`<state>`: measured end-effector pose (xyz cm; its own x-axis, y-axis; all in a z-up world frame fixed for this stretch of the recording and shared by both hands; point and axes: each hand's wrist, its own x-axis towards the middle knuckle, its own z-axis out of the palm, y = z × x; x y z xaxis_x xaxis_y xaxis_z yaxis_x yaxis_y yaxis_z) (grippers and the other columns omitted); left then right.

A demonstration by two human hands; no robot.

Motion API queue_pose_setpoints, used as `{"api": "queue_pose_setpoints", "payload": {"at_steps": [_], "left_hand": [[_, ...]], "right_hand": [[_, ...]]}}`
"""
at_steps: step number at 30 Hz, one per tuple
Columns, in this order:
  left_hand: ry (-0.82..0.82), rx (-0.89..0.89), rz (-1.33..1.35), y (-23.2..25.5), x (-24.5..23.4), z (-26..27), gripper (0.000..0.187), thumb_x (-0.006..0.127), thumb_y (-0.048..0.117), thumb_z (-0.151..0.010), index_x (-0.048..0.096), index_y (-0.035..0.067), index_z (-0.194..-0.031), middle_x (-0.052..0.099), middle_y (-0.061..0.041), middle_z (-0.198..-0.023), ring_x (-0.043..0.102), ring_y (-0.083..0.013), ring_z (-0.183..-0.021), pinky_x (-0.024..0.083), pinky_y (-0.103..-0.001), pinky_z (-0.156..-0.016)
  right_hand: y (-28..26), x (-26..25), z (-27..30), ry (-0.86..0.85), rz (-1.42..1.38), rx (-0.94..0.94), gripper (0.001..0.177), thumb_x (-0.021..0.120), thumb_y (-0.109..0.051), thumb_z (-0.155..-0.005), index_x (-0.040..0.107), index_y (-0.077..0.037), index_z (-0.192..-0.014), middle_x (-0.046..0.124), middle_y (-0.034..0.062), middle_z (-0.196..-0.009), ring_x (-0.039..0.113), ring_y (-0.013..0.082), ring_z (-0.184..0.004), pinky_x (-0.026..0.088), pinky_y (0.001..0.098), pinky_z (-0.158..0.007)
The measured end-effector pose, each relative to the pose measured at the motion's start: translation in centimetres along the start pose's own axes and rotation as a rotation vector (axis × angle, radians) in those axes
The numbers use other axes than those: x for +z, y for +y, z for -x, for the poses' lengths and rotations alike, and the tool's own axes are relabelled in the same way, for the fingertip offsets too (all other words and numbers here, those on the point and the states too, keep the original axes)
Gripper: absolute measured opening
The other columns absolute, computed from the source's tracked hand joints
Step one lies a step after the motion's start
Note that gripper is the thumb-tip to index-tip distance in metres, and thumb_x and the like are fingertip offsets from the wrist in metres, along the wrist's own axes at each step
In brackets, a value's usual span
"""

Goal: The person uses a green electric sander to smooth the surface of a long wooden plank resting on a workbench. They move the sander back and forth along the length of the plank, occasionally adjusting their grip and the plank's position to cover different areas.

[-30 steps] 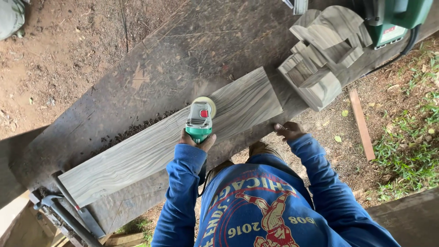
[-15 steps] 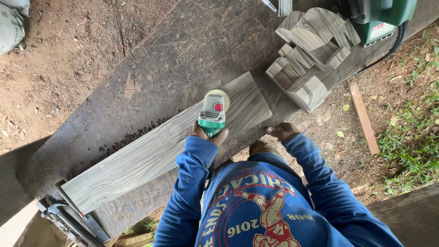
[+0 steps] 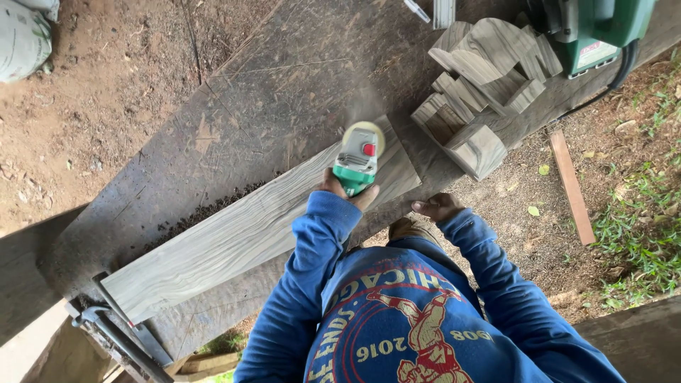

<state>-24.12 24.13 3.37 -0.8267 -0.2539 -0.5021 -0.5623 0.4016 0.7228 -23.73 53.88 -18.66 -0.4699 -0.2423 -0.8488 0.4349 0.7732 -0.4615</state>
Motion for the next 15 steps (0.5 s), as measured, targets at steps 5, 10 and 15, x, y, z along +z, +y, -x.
{"api": "queue_pose_setpoints", "payload": {"at_steps": [5, 10, 15], "left_hand": [[0.105, 0.315, 0.055, 1.7, 1.5, 0.4, 0.08, 0.083, 0.044, -0.077, 0.053, -0.001, -0.137, 0.074, -0.023, -0.115, 0.071, -0.0353, -0.102, 0.058, -0.043, -0.081], [0.026, 0.078, -0.173, 0.7, 4.2, 1.0, 0.076, 0.081, 0.052, -0.075, 0.055, 0.0, -0.124, 0.074, -0.025, -0.101, 0.073, -0.0407, -0.093, 0.058, -0.046, -0.078], [-0.056, 0.022, -0.074, -0.2, 0.9, 4.5, 0.081, 0.081, 0.05, -0.071, 0.052, -0.002, -0.126, 0.073, -0.026, -0.097, 0.074, -0.0422, -0.088, 0.059, -0.046, -0.078]], "right_hand": [[3.2, 0.8, -2.2, -0.008, -0.417, -0.113, 0.063, 0.083, -0.045, -0.074, 0.067, -0.007, -0.122, 0.074, 0.0035, -0.108, 0.07, 0.0211, -0.092, 0.06, 0.0411, -0.07], [6.7, -0.1, -4.0, -0.042, -0.416, -0.133, 0.05, 0.079, -0.04, -0.084, 0.072, -0.006, -0.121, 0.075, 0.0113, -0.109, 0.07, 0.0236, -0.094, 0.057, 0.0392, -0.071], [-0.4, -1.5, 3.5, 0.059, -0.437, -0.112, 0.049, 0.077, -0.037, -0.092, 0.069, 0.0, -0.122, 0.076, 0.0132, -0.11, 0.071, 0.0228, -0.099, 0.058, 0.0386, -0.08]]}}
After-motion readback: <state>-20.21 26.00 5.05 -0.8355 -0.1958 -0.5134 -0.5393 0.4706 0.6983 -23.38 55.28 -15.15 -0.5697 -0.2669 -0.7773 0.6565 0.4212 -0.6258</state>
